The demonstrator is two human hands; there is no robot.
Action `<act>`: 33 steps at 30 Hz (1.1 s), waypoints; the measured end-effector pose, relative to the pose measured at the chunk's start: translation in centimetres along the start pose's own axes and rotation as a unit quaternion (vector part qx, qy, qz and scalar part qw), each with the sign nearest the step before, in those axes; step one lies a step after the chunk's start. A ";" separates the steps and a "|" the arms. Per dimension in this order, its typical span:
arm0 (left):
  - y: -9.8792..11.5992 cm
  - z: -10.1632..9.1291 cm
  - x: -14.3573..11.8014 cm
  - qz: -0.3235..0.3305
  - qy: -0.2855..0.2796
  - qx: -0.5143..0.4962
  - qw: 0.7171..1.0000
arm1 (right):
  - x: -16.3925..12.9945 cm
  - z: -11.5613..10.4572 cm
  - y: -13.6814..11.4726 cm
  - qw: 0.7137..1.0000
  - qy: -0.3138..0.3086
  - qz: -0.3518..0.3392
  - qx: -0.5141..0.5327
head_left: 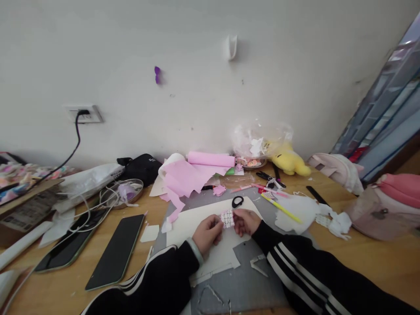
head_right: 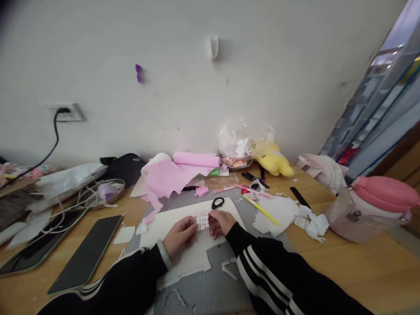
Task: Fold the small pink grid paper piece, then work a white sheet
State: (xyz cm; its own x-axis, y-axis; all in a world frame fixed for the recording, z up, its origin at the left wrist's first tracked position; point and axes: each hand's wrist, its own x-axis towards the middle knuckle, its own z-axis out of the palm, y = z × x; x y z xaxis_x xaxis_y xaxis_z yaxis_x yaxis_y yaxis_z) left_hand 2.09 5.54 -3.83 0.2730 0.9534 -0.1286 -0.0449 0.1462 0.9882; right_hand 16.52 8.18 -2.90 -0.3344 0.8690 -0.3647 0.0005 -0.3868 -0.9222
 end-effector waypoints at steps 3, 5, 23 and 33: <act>0.3 0.0 -0.2 0.005 -0.001 -0.001 1.000 | -0.2 0.0 0.0 1.000 0.008 -0.015 -0.001; 0.4 0.0 -0.3 0.006 -0.006 0.000 1.000 | -0.4 0.1 0.1 1.000 0.011 -0.024 -0.009; 0.3 0.0 -0.8 0.015 -0.003 0.026 1.000 | -0.6 0.7 0.7 0.995 0.015 -0.077 -0.056; 0.2 0.0 -0.7 0.011 -0.009 0.024 1.000 | -0.4 0.4 0.9 0.995 0.008 -0.066 -0.072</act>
State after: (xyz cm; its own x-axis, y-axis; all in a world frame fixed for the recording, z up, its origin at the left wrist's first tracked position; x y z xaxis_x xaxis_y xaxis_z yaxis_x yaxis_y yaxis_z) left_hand 1.88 4.88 -3.58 0.2901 0.9511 -0.1061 -0.0044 0.1122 0.9937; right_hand 16.28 7.34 -3.48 -0.3260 0.9143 -0.2404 0.0934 -0.2219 -0.9706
